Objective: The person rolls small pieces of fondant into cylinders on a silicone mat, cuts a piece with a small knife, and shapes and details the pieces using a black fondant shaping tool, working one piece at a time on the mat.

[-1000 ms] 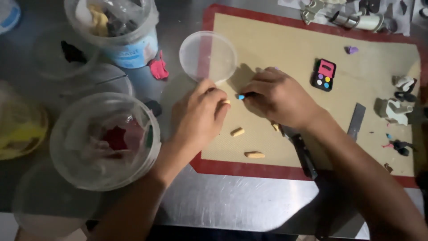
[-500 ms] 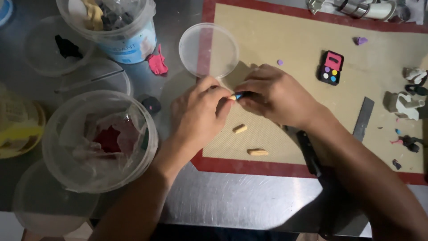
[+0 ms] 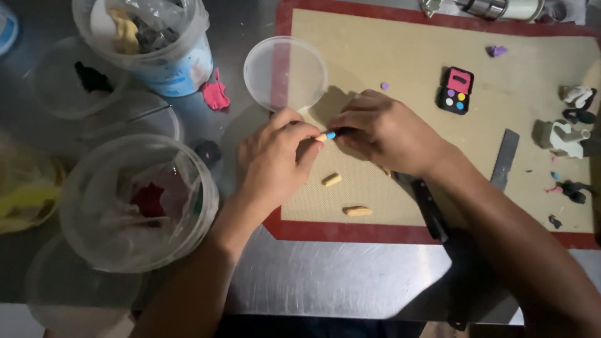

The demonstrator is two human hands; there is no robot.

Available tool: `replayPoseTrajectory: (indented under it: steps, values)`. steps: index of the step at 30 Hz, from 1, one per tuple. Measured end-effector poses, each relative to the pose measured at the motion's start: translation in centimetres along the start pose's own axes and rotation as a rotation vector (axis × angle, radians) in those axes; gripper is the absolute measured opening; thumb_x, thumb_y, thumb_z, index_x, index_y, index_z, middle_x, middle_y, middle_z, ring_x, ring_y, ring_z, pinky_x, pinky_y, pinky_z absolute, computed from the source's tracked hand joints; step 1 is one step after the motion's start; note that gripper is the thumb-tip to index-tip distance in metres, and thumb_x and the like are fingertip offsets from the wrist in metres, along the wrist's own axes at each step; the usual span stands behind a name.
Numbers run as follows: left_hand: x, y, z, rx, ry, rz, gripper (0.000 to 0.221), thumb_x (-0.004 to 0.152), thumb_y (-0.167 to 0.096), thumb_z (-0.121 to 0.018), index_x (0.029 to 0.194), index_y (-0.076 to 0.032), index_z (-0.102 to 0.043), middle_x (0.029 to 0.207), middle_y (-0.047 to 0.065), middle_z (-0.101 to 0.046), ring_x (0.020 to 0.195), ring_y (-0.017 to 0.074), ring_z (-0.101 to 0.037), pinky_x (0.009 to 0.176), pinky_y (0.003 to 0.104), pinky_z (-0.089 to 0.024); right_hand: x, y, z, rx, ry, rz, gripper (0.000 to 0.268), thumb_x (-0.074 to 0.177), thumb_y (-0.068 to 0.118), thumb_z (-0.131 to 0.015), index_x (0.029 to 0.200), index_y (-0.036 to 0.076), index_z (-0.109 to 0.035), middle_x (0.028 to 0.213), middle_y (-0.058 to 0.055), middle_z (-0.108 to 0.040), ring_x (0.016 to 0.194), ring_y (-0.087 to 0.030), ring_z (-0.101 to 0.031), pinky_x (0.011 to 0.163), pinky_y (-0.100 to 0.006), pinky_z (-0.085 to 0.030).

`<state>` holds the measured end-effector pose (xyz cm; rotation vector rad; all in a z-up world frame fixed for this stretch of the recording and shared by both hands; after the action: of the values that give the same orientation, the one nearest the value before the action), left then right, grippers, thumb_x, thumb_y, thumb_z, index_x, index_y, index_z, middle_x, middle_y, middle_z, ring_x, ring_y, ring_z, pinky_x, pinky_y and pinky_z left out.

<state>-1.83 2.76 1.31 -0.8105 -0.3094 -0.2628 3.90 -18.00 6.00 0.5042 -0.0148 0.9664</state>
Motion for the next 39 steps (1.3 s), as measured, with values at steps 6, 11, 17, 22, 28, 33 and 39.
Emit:
replayPoseTrajectory:
  steps: [6,11,17,22,28,33,39]
  values:
    - [-0.6,-0.1,0.7,-0.033,-0.023,-0.037,0.023,0.087,-0.024,-0.078,0.108,-0.014,-0.074,0.109,0.001,-0.068,0.098,0.0277,-0.069,0.078,0.043,-0.053,-1.9,-0.2,1.6,-0.064,-0.033,-0.030,0.030,0.085,0.007,-0.076,0.115,0.005,-0.076,0.104,-0.013,-0.074,0.099,-0.032,-0.066,0.094,-0.045,-0.054]
    - [-0.3,-0.3,0.6,-0.008,0.005,0.001,0.020,0.085,-0.026,-0.077,0.103,-0.016,-0.075,0.108,0.000,-0.069,0.098,0.0270,-0.069,0.078,0.043,-0.052,-2.5,-0.4,1.2,-0.122,-0.074,-0.116,0.025,0.086,0.011,-0.076,0.110,0.005,-0.076,0.103,-0.014,-0.072,0.101,-0.034,-0.066,0.089,-0.043,-0.054]
    - [0.0,-0.5,0.8,-0.016,0.065,0.065,0.012,0.089,-0.027,-0.074,0.098,-0.020,-0.078,0.105,-0.002,-0.070,0.095,0.0236,-0.070,0.079,0.042,-0.052,-2.4,-1.0,0.7,-0.090,-0.096,-0.133,0.021,0.084,0.012,-0.075,0.104,0.005,-0.075,0.099,-0.014,-0.070,0.100,-0.034,-0.064,0.086,-0.044,-0.053]
    - [0.0,-0.4,0.8,-0.004,0.035,0.030,0.011,0.088,-0.027,-0.074,0.096,-0.019,-0.077,0.102,-0.003,-0.070,0.097,0.0236,-0.070,0.081,0.041,-0.053,-2.5,-0.9,0.3,-0.126,-0.111,-0.099,0.021,0.084,0.012,-0.074,0.104,0.005,-0.075,0.099,-0.013,-0.069,0.099,-0.035,-0.064,0.087,-0.045,-0.053]
    - [0.1,-0.2,0.7,-0.004,0.023,0.015,0.013,0.085,-0.026,-0.075,0.096,-0.019,-0.078,0.101,-0.002,-0.070,0.095,0.0251,-0.070,0.078,0.042,-0.051,-2.6,-0.8,0.0,-0.093,-0.138,-0.144,0.023,0.082,0.013,-0.075,0.103,0.004,-0.074,0.102,-0.014,-0.070,0.101,-0.035,-0.065,0.088,-0.044,-0.054]
    - [0.1,-0.3,0.8,-0.021,0.075,0.073,0.011,0.087,-0.027,-0.073,0.095,-0.022,-0.078,0.103,-0.004,-0.070,0.090,0.0214,-0.071,0.077,0.039,-0.052,-2.7,-0.9,0.1,-0.099,-0.107,-0.148,0.019,0.085,0.012,-0.074,0.103,0.005,-0.075,0.101,-0.013,-0.071,0.100,-0.034,-0.066,0.094,-0.044,-0.053]
    - [0.1,-0.4,0.8,-0.024,0.053,0.054,0.011,0.087,-0.027,-0.074,0.095,-0.021,-0.078,0.102,-0.004,-0.070,0.092,0.0222,-0.071,0.078,0.040,-0.052,-2.7,-1.0,0.0,-0.107,-0.131,-0.136,0.020,0.084,0.012,-0.074,0.103,0.005,-0.075,0.102,-0.012,-0.071,0.101,-0.034,-0.066,0.096,-0.044,-0.053]
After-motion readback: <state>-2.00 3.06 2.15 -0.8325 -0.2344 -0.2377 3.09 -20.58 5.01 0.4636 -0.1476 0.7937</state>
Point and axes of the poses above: each hand's wrist, its own x-axis towards the middle knuckle, its own z-axis out of the back of the hand, y = z × x, the point moved 1 cm from there along x, towards the middle knuckle
